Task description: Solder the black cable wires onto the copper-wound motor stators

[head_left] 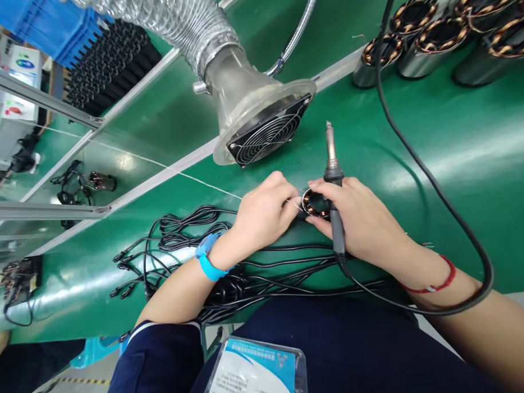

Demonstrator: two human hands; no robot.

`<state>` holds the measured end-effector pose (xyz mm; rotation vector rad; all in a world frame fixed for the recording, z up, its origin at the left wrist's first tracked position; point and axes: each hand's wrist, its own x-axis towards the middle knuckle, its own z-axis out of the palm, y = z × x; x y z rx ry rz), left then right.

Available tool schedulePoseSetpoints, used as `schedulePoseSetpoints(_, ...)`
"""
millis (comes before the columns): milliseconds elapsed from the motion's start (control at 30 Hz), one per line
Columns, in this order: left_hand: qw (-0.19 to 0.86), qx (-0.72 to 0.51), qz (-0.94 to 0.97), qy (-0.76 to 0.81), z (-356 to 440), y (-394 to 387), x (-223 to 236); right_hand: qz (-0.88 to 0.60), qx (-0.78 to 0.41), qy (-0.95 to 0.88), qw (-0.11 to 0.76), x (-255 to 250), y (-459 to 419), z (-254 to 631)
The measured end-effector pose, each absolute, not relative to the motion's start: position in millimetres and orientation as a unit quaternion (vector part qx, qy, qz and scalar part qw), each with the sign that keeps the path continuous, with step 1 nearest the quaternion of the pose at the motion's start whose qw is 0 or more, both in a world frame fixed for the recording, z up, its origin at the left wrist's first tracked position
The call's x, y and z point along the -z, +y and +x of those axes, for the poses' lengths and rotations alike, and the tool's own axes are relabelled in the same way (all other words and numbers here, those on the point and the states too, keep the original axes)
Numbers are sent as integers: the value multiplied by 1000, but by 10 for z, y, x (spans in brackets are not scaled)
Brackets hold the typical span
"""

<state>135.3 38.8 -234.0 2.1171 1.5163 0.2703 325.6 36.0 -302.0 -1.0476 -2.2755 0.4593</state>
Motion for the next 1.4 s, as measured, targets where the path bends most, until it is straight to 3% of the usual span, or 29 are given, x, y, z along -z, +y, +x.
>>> schedulePoseSetpoints(233,639,-197,526,526,1216,486,2481,-402,-181,-850,290,3005,356,3248)
schedulePoseSetpoints(400,701,-256,430,507,1298,491,2568,-401,-164,-852,294,3002,358,3245)
schedulePoseSetpoints(800,598,-194,606,487,1163,469,2571,-426,-168,-847,270,3022,393,3294)
schedulePoseSetpoints(967,618,-168,673,370,1158,515,2628,-420,-168,-847,279,3007,402,3310)
schedulePoseSetpoints(1100,617,-179,658,393,1179,489,2663,-396,-180,-854,286,3015,451,3364)
schedulePoseSetpoints(1300,345,10,824,450,1284,347,2644,-382,-209,-840,325,2987,528,3489)
schedulePoseSetpoints(1400,313,53,848,425,1348,318,2574,-382,-216,-823,362,2879,497,3544)
